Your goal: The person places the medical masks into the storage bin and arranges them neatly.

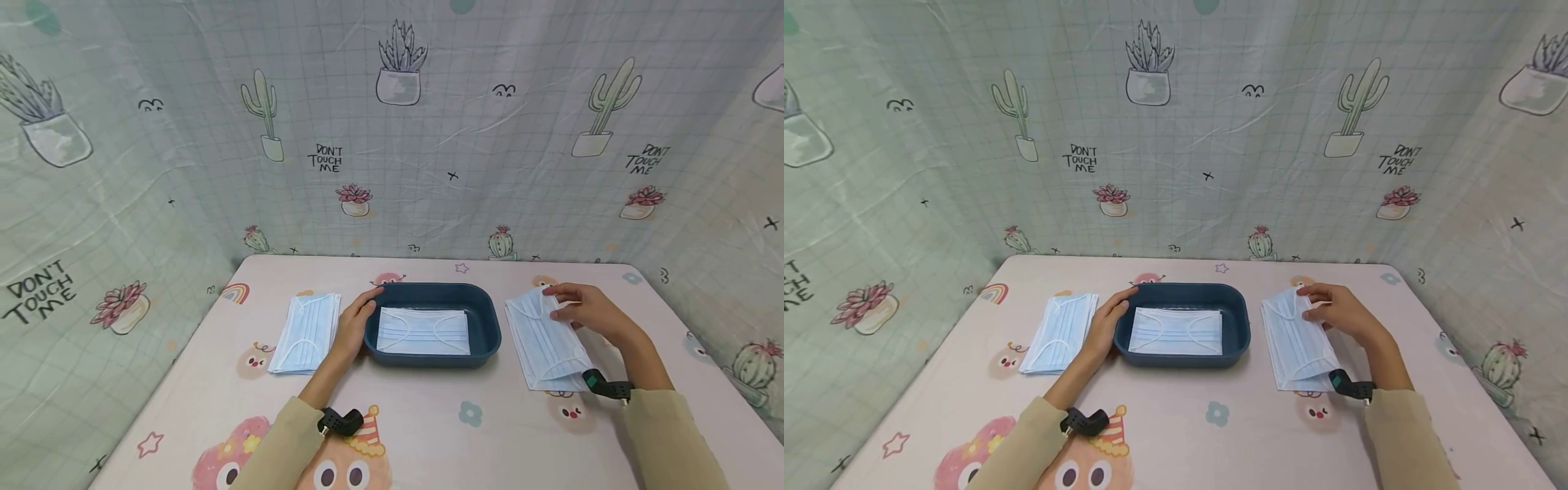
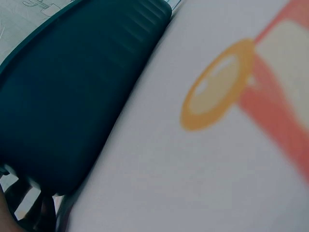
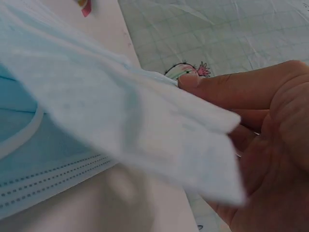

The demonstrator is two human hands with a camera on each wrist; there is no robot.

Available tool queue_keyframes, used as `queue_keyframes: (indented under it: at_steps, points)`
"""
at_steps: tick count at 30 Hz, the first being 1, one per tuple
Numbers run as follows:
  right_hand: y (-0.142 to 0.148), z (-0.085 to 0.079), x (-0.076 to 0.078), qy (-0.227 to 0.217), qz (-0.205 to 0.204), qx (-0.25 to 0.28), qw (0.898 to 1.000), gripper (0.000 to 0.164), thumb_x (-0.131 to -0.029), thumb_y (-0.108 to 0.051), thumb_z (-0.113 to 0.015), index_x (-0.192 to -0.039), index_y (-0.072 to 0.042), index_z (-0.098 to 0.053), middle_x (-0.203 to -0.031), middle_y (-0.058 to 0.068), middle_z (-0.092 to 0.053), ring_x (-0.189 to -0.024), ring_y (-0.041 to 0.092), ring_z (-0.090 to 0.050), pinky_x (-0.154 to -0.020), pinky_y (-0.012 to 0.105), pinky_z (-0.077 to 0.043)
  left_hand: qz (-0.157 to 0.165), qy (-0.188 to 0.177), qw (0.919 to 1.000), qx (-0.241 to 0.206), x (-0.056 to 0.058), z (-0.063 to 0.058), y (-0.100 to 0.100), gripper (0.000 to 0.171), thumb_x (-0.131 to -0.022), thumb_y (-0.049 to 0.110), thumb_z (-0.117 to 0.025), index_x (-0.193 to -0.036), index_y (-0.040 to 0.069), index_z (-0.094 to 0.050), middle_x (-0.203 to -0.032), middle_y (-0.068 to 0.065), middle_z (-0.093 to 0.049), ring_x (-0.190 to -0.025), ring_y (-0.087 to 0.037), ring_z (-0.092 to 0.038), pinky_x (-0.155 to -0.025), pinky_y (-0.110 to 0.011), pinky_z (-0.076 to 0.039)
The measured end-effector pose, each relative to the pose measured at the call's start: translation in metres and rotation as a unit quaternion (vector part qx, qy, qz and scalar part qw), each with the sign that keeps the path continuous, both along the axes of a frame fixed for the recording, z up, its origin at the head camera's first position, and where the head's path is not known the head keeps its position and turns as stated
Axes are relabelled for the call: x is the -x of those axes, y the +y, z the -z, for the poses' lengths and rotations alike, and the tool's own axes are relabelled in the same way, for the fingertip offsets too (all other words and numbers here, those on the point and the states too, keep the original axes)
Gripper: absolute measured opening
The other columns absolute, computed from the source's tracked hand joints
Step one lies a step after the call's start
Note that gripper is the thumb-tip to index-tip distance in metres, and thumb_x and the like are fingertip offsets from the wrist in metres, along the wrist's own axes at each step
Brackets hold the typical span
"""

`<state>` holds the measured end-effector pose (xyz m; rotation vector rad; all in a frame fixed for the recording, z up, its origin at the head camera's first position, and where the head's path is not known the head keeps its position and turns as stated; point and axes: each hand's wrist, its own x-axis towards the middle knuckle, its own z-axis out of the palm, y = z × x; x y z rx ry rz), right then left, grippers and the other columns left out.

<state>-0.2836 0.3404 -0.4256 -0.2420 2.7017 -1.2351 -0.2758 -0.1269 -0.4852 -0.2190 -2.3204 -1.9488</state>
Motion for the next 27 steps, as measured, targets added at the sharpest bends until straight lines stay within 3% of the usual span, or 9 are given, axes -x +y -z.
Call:
queue_keyframes:
  at_steps: [5, 14, 21, 27]
  points:
    - [0.000, -0.006, -0.004, 0.016, -0.025, 0.013, 0.999, 0.064, -0.094, -0.014, -0.071, -0.153, -0.004, -0.047, -0.153, 0.032, -0.045, -0.110, 0.031, -0.062, -0.075, 0.029, -0.061, -0.001, -0.002, 1.0000, 0.001, 0.001, 0.001, 0.001, 0.040, -0.110, 0.023, -0.046, -0.148, 0.018, -0.058, -0.158, -0.005, -0.052, -0.154, -0.028, -0.037, -0.128, -0.054, -0.026]
    - [-0.006, -0.019, -0.007, 0.060, -0.017, 0.009, 0.998, 0.041, -0.099, -0.016, -0.067, -0.136, 0.000, -0.062, -0.133, 0.026, -0.062, -0.092, 0.011, -0.060, -0.076, 0.024, -0.059, -0.017, 0.024, 0.9992, 0.029, -0.001, 0.001, -0.001, 0.038, -0.109, 0.026, -0.046, -0.143, 0.024, -0.063, -0.153, -0.001, -0.057, -0.151, -0.026, -0.043, -0.127, -0.051, -0.029]
    - [-0.016, -0.034, -0.013, 0.069, 0.009, 0.007, 0.998, 0.046, -0.098, -0.016, -0.069, -0.140, 0.000, -0.060, -0.132, 0.026, -0.061, -0.091, 0.015, -0.063, -0.076, 0.021, -0.060, -0.013, 0.026, 0.9993, 0.025, -0.002, 0.002, -0.001, 0.038, -0.109, 0.025, -0.045, -0.142, 0.024, -0.063, -0.153, 0.000, -0.057, -0.151, -0.024, -0.043, -0.128, -0.049, -0.028]
    - [-0.024, -0.042, -0.019, 0.075, 0.017, 0.020, 0.997, 0.056, -0.097, -0.013, -0.070, -0.149, -0.003, -0.053, -0.147, 0.027, -0.051, -0.105, 0.032, -0.066, -0.082, 0.023, -0.062, -0.010, 0.025, 0.9994, 0.024, -0.001, 0.003, -0.001, 0.038, -0.109, 0.025, -0.045, -0.142, 0.025, -0.063, -0.152, 0.000, -0.058, -0.151, -0.023, -0.043, -0.128, -0.049, -0.028]
